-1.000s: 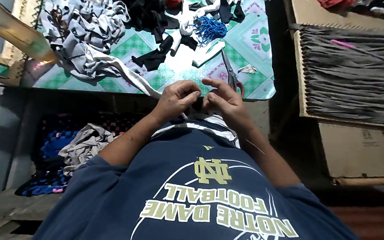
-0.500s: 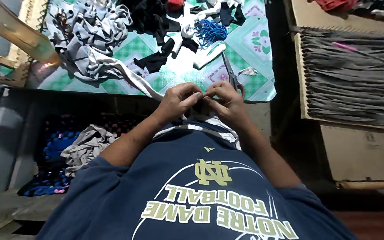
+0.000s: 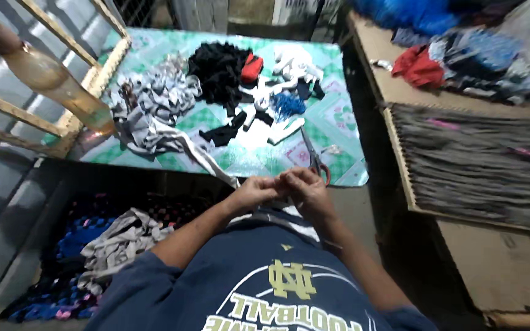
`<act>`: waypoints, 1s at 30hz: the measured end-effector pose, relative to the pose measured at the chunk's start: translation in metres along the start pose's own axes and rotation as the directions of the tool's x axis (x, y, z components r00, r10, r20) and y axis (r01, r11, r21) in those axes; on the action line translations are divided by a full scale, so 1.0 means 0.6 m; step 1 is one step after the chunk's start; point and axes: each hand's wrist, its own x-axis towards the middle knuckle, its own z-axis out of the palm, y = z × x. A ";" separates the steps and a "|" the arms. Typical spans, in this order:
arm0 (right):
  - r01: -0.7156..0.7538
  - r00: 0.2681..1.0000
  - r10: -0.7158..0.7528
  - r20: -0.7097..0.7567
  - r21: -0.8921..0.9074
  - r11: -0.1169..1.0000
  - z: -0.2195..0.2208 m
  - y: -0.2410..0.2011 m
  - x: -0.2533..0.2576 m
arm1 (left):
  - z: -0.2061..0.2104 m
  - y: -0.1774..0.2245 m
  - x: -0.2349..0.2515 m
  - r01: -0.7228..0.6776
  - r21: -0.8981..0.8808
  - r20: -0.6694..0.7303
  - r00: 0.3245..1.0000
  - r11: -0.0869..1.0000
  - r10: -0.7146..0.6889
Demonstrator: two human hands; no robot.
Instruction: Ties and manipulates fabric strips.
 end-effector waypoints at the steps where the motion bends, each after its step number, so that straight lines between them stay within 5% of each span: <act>1: 0.001 1.000 -0.001 -0.029 0.000 1.000 0.000 -0.005 -0.001 | -0.002 -0.004 -0.001 -0.024 0.056 0.000 1.000 0.998 0.024; 8: 0.017 0.998 -0.025 -0.054 -0.146 0.989 -0.027 -0.027 -0.007 | -0.010 -0.005 -0.002 -0.194 0.083 -0.177 0.963 0.978 0.206; 12: -0.079 0.996 0.090 0.010 -0.380 0.921 -0.004 -0.012 -0.008 | -0.001 0.002 -0.004 -0.363 0.162 -0.123 0.915 0.918 0.383; 18: -0.079 0.996 0.065 -0.055 -0.314 0.946 0.022 0.019 -0.004 | -0.001 -0.004 -0.011 -0.428 0.238 -0.054 0.891 0.872 0.451; 21: -0.022 1.000 0.025 0.004 -0.328 0.944 0.016 0.017 -0.003 | 0.001 0.001 -0.006 -0.369 -0.152 -0.239 0.914 0.917 0.328; 24: 0.050 0.994 -0.012 0.105 -0.370 0.928 0.005 0.008 -0.011 | -0.020 0.021 0.000 -0.376 -0.429 -0.457 0.875 0.821 0.162; 30: 0.105 0.988 -0.049 0.145 -0.403 0.909 -0.025 -0.010 -0.032 | -0.143 0.045 0.021 -0.585 -0.389 -0.748 0.651 0.712 0.127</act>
